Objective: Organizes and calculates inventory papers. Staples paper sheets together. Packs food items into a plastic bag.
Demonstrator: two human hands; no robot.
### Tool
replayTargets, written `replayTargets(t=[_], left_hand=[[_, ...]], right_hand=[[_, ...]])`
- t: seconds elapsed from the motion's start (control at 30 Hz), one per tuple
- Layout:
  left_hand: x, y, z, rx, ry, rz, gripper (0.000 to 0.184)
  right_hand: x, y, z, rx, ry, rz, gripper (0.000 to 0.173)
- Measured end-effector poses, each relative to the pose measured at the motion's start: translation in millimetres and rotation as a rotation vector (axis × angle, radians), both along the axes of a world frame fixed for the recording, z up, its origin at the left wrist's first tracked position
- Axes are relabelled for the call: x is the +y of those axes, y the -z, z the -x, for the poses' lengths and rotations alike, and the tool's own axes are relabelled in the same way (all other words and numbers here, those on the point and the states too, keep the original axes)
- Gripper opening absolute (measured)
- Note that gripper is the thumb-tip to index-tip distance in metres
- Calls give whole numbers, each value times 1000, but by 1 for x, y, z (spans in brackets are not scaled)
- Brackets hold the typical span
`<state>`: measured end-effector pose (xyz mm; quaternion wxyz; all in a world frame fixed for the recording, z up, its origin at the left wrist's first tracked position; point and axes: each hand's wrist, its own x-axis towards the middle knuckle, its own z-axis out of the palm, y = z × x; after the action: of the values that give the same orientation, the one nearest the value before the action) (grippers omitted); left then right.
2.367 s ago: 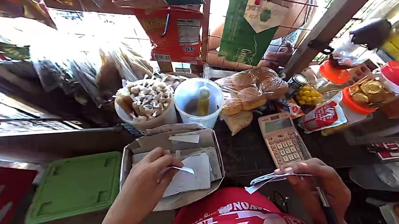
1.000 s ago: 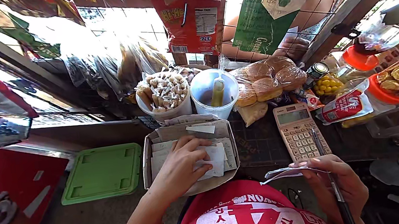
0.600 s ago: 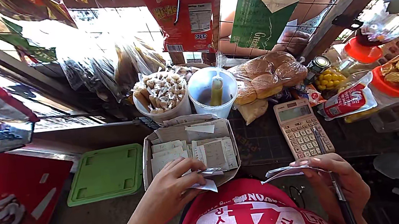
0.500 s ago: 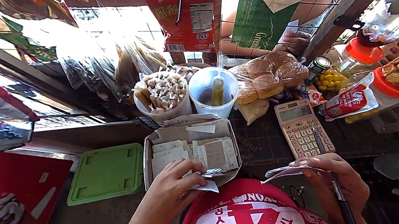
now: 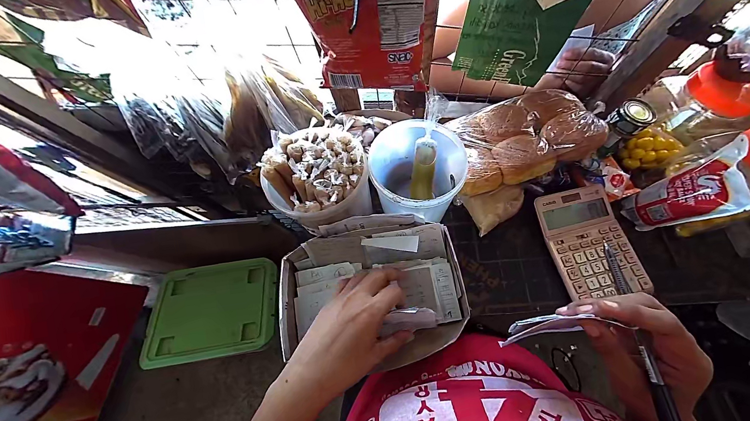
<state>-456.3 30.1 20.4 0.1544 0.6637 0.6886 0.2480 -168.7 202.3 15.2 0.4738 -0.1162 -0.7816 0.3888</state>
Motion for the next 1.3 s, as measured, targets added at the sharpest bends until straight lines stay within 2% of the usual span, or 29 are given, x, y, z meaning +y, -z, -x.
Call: replayTargets(t=[0.17, 0.43, 0.6, 0.73, 0.93, 1.17, 1.3], left_hand=[[10, -2, 2, 85, 40, 96, 31], [13, 3, 1, 54, 76, 15, 26], [15, 8, -4, 119, 34, 15, 25], [18, 8, -4, 71, 19, 64, 32], [21, 0, 4, -105, 2, 126, 63], [23, -4, 8, -155, 6, 182, 67], [21, -6, 8, -181, -24, 106, 69]], right_hand=[[2, -1, 3, -10, 17, -4, 30], [4, -4, 10, -30, 12, -11, 30], [4, -4, 16, -31, -8, -7, 31], [4, -5, 19, -30, -20, -12, 30], [2, -6, 19, -36, -12, -12, 30], [1, -4, 18, -25, -8, -20, 30], [1, -4, 17, -19, -3, -19, 31]])
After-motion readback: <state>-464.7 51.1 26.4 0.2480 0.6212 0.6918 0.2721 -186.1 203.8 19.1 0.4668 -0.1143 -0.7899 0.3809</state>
